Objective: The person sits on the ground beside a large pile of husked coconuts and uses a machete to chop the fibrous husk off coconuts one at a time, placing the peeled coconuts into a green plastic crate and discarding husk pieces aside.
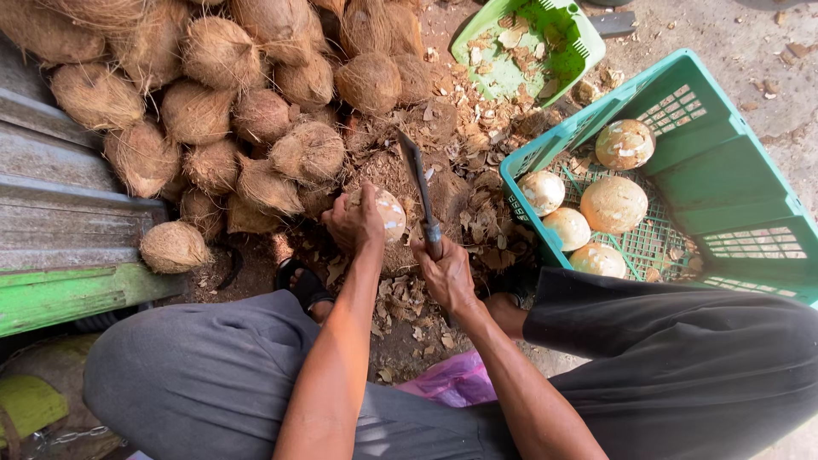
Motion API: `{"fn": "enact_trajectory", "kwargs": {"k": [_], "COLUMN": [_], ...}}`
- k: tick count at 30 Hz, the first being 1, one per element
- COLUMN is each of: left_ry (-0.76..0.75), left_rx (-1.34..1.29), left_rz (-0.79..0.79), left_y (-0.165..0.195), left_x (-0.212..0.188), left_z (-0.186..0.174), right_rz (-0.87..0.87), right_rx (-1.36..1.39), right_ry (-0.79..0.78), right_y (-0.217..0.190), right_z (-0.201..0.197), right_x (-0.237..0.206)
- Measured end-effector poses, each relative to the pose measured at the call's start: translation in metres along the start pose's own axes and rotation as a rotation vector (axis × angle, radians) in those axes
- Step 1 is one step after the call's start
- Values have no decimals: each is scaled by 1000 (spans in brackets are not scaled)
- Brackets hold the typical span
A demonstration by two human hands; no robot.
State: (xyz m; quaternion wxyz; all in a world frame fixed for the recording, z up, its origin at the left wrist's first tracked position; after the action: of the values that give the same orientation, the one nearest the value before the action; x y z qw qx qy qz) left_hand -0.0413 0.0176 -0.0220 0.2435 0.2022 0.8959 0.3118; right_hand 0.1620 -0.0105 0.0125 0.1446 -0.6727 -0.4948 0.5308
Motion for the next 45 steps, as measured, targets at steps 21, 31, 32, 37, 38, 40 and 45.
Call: {"fn": "enact_trajectory", "kwargs": {"k": [21, 31, 32, 37, 38, 40, 45], "left_ry": [-11, -5, 12, -2, 2, -1, 39], "left_rx": [49, 13, -4, -26, -35, -8, -366], "left_rz": [127, 85, 107, 161, 162, 128, -246], "left_y": [-17, -5, -3, 2, 2, -3, -17], "left_x": [10, 4, 4, 7, 8, 9, 16], "left_z": [2, 4, 2, -3, -4, -3, 17], "right_rz": [221, -5, 24, 258, 223, 216, 22], "right_rx": [-152, 79, 70, -145, -150, -133, 71], "right_ry": [-198, -42, -60, -201, -195, -228, -99], "right_y": [58, 35, 36, 53, 52, 51, 28], "right_z": [22, 12, 15, 23, 20, 18, 0], "right_x": [23, 14, 15, 26, 27, 25, 19]}}
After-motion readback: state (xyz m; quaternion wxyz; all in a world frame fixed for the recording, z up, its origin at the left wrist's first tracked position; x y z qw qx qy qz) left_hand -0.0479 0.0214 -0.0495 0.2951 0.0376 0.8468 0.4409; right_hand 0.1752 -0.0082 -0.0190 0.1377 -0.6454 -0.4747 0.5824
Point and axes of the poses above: each hand's wrist, its own x-axis towards the middle knuckle, its own z-axis out of the palm, y = z × x, the point moved 5 cm from there along x, towards the middle knuckle, and after that the axes turned 12 degrees about z, right-handed, at the moved point
